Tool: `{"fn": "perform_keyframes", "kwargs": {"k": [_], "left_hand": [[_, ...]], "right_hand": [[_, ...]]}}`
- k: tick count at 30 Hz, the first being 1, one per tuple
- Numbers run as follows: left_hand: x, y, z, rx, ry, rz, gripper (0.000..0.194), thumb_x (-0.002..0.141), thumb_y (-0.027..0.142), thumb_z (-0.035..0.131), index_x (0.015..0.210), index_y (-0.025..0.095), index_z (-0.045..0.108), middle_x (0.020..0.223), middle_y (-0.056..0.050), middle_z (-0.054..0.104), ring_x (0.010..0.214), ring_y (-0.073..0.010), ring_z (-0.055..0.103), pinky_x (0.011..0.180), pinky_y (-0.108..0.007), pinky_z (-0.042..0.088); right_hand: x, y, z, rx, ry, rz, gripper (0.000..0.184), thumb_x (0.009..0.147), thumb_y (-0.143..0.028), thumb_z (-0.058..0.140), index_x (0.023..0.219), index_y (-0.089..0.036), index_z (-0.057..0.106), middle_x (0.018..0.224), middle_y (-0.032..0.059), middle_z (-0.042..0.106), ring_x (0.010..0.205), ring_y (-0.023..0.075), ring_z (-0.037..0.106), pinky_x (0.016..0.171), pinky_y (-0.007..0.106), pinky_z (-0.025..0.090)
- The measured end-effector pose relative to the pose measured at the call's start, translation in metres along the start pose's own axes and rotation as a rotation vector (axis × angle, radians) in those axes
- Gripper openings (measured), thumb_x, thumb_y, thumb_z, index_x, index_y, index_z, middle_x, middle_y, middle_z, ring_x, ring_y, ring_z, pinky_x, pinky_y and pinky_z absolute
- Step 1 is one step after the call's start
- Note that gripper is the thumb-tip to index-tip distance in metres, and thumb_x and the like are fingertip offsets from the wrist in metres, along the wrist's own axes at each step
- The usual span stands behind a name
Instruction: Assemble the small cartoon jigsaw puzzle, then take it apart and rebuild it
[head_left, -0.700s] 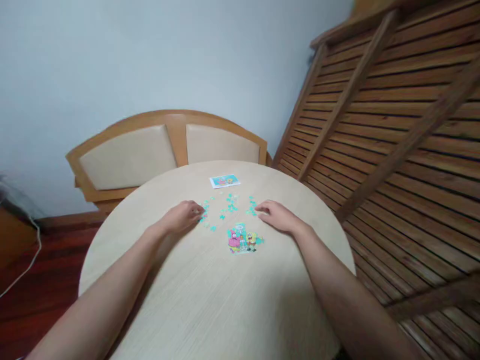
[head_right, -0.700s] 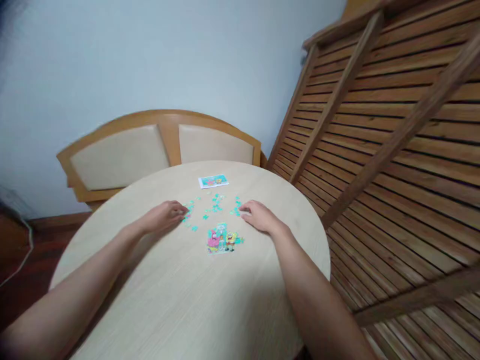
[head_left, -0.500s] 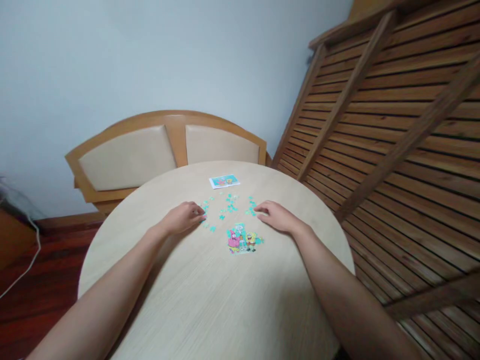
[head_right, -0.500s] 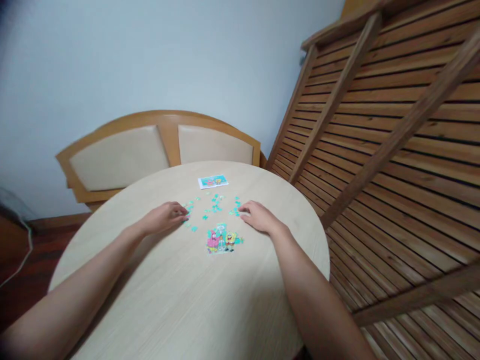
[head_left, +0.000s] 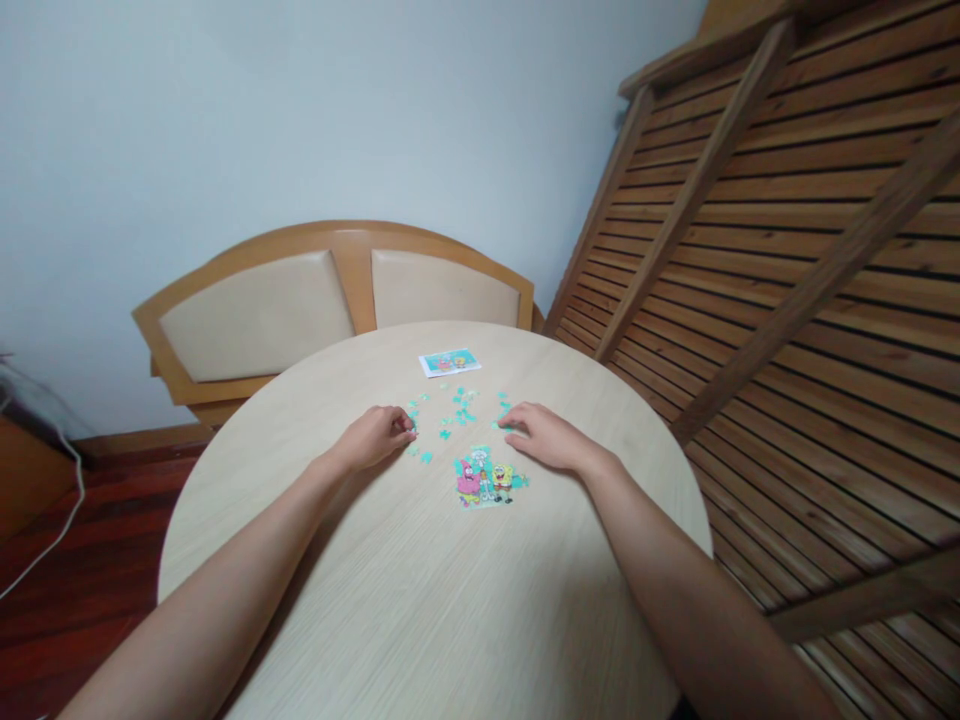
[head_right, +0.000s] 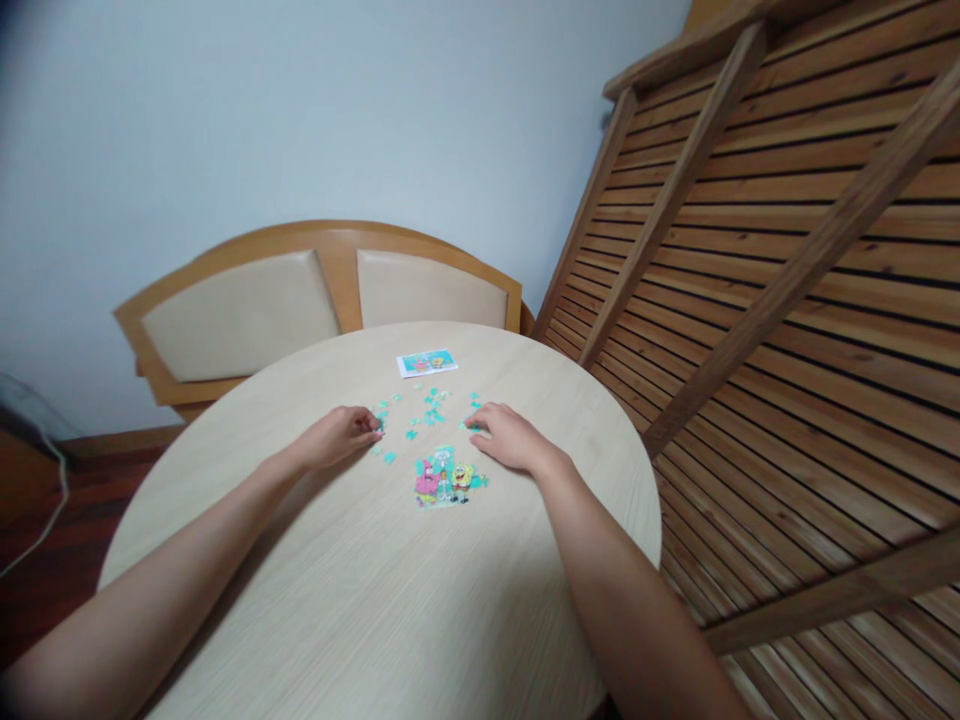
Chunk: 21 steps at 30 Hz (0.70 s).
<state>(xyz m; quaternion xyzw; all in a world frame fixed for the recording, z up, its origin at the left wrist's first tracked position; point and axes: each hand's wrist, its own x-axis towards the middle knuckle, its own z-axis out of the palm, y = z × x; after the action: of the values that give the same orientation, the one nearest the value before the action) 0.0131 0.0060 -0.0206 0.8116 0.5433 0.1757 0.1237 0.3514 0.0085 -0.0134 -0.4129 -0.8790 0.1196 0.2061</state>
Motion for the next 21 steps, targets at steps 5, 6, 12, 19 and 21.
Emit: {"fn": "perform_keyframes", "kwargs": {"k": [5,6,12,19,21], "left_hand": [[-0.003,0.011,-0.003,-0.017,0.009,0.007,0.020,0.085,0.037,0.060,0.089,0.019,0.067,0.086,-0.006,0.073,0.076,-0.0195,0.065,0.067,-0.027,0.043],[-0.004,0.015,-0.003,-0.036,0.011,0.011,0.020,0.085,0.036,0.059,0.089,0.019,0.067,0.086,-0.006,0.073,0.076,-0.0193,0.065,0.068,-0.027,0.043],[-0.009,0.043,-0.003,-0.325,-0.082,0.158,0.018,0.087,0.032,0.057,0.084,0.017,0.067,0.087,-0.004,0.074,0.079,-0.0168,0.065,0.075,-0.026,0.047],[-0.014,0.060,0.007,-0.443,-0.247,0.325,0.019,0.089,0.028,0.059,0.087,0.015,0.072,0.084,-0.004,0.074,0.075,-0.0139,0.062,0.074,-0.024,0.047],[-0.014,0.060,0.009,-0.432,-0.247,0.326,0.019,0.089,0.028,0.059,0.087,0.015,0.073,0.081,-0.004,0.073,0.072,-0.0134,0.061,0.071,-0.024,0.046]], "right_hand": [[0.002,-0.019,0.002,0.074,-0.053,-0.114,0.029,0.088,-0.030,0.065,0.113,-0.018,0.072,0.115,0.0106,0.069,0.113,0.0245,0.060,0.104,0.040,0.043],[0.002,-0.022,0.003,0.095,-0.073,-0.139,0.030,0.087,-0.033,0.067,0.113,-0.018,0.072,0.116,0.0100,0.069,0.113,0.0242,0.060,0.105,0.039,0.042],[0.003,-0.035,0.008,0.156,-0.205,-0.201,0.053,0.078,-0.055,0.075,0.120,-0.022,0.071,0.126,0.0100,0.064,0.120,0.0260,0.056,0.107,0.039,0.040],[0.003,-0.031,0.012,0.092,-0.243,-0.174,0.057,0.075,-0.058,0.076,0.122,-0.025,0.071,0.133,0.0109,0.059,0.126,0.0290,0.051,0.110,0.042,0.037],[0.003,-0.031,0.012,0.096,-0.240,-0.172,0.058,0.075,-0.058,0.076,0.122,-0.024,0.071,0.133,0.0112,0.059,0.125,0.0291,0.051,0.110,0.042,0.037]]}}
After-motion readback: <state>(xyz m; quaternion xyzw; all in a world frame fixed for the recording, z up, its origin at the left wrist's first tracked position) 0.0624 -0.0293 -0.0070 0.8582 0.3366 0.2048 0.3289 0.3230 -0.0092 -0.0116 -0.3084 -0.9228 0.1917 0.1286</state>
